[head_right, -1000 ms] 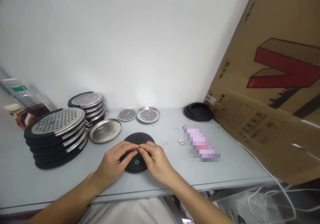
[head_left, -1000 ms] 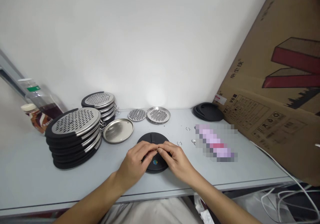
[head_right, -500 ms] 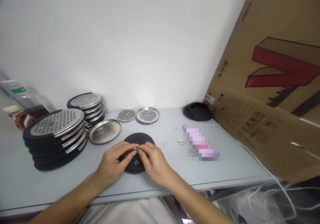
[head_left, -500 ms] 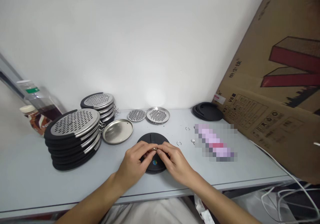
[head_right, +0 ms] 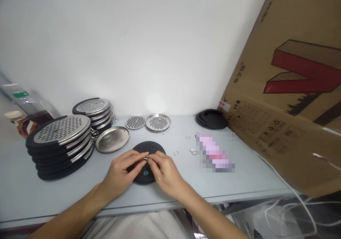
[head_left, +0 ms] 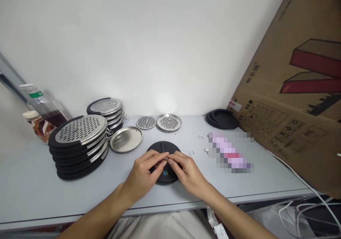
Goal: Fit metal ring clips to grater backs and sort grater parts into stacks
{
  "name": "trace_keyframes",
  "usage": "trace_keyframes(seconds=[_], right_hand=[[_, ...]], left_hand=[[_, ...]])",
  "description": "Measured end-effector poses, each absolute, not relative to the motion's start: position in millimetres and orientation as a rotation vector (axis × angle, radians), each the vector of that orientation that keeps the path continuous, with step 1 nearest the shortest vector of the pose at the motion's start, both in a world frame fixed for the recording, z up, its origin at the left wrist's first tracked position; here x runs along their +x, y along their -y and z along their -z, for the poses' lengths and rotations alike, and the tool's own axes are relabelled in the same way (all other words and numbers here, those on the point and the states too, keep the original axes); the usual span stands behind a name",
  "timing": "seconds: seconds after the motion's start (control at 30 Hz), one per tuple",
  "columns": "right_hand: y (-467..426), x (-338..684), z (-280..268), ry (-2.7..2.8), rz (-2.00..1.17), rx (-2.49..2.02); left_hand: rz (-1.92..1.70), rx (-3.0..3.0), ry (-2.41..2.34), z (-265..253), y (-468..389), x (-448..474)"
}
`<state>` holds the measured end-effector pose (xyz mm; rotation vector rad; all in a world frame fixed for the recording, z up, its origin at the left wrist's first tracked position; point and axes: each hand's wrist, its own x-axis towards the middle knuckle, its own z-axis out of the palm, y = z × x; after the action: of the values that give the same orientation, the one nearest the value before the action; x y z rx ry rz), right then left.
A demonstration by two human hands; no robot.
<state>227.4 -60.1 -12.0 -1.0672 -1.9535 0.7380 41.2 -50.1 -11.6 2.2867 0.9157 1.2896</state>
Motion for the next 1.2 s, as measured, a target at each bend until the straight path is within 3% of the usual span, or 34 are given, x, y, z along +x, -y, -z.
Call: trace_keyframes(seconds=[1.2], right_hand=[[58.6,229.2,12.4,1.920,-0.807,-1.052]], left_hand=[[-1.308,2.543,-0.889,18.2,50.2,39.4]])
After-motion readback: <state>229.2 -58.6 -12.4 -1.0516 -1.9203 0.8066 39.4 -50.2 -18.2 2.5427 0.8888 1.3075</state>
